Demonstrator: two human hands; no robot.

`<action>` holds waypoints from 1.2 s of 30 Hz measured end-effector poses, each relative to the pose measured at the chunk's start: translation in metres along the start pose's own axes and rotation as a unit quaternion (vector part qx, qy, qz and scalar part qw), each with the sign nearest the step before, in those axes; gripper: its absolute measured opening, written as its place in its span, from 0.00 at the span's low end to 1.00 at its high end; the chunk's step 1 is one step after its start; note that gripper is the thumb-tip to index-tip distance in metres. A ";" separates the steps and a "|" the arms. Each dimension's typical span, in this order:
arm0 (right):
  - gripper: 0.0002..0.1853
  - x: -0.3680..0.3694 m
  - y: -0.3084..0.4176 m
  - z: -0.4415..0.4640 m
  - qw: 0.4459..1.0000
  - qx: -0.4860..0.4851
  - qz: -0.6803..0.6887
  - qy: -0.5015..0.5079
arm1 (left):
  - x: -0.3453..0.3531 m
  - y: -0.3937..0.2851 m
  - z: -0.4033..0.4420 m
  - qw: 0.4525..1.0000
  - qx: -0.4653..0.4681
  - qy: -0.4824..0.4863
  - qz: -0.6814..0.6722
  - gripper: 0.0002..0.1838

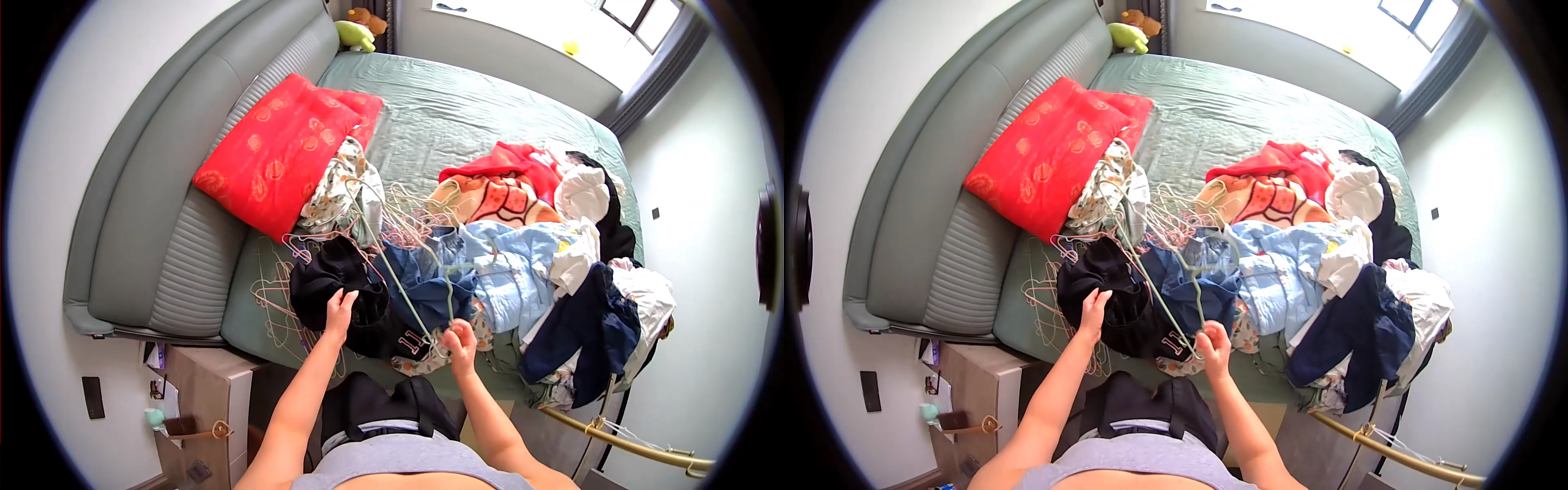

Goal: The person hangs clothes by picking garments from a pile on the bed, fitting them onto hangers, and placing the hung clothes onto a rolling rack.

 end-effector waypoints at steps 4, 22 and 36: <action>0.27 0.012 0.009 0.020 0.991 0.092 -0.061 0.072 | 0.030 0.003 0.000 0.988 0.108 0.034 0.101 0.08; 0.14 -0.118 0.205 -0.094 0.857 -0.222 -0.448 -0.124 | 0.256 -0.083 -0.185 0.817 0.385 0.099 0.417 0.24; 0.19 -0.217 0.176 -0.104 0.938 -0.167 -0.231 -0.196 | 0.339 -0.082 -0.323 0.538 0.618 0.188 0.542 0.20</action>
Point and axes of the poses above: each hand's wrist, its own z-axis towards the middle knuckle, its own x-axis out of the palm, y = z × x, the point moved 9 cm from there along z, towards the middle knuckle, and after that the axes turned 2 degrees about -y, right-handed, at the moved point
